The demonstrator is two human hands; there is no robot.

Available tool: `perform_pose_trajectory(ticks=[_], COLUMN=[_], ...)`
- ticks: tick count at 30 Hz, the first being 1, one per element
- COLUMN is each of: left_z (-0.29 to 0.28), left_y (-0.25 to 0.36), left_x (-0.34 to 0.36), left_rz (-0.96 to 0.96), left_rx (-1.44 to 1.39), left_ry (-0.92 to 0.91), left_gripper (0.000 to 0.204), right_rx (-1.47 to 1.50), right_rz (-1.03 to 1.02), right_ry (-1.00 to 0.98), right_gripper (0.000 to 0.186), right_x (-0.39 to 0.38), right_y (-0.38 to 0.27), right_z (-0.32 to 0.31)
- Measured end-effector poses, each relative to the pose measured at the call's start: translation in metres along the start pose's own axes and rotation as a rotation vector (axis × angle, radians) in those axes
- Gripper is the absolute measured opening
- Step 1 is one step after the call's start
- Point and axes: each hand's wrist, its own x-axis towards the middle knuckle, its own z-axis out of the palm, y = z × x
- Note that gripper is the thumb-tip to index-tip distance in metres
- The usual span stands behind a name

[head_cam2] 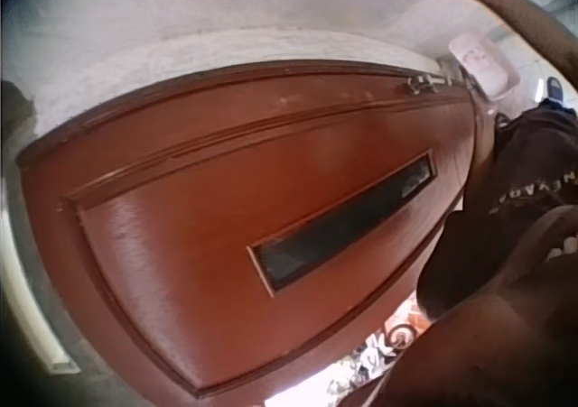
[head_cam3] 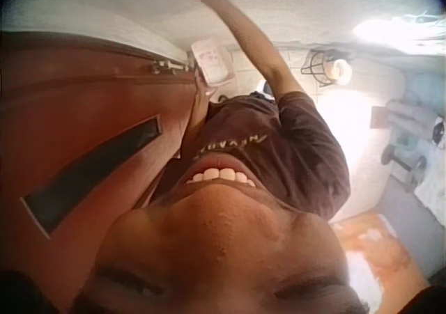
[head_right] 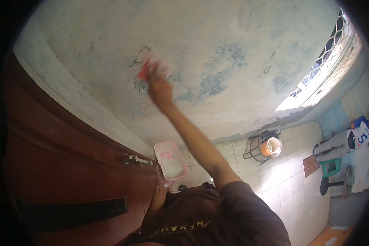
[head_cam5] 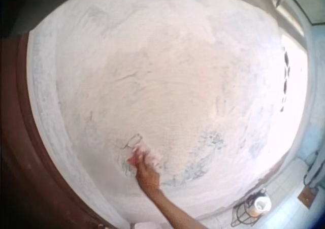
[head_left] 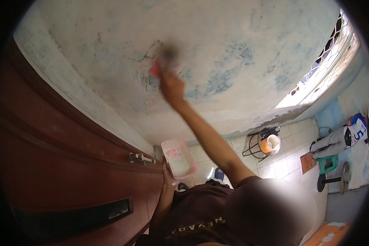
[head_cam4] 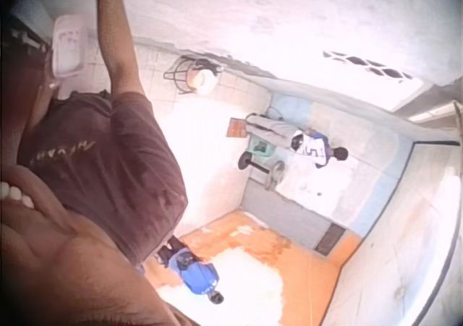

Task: The person patches a wall by scooping a white substance from a container and spreading it over cracks and uneven surfaces on the wall using a scraper tool.

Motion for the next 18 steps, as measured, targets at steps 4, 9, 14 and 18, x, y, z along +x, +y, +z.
perform_pose_trajectory(ticks=[4, 9, 14, 18], left_z=[0.003, -0.021, -0.020, -0.006], left_y=[0.007, 0.007, -0.001, -0.013], left_x=[-0.006, -0.017, -0.029, -0.012], left_rz=[-0.042, 0.027, 0.051, -0.062], left_rx=[-0.048, 0.000, 0.039, -0.051], left_ry=[-0.021, 0.015, 0.033, 0.005], left_gripper=[0.067, 0.075, 0.076, 0.071], right_rx=[0.602, 0.530, 0.323, 0.071], right_rz=[-0.048, 0.223, 0.386, 0.024], right_ry=[-0.284, 0.202, 0.421, -0.049], right_gripper=[0.062, 0.032, 0.044, 0.073], right_x=[-0.050, -0.005, 0.065, -0.042], right_y=[-0.019, 0.075, 0.123, 0.039], right_z=[-0.019, -0.085, -0.105, 0.006])
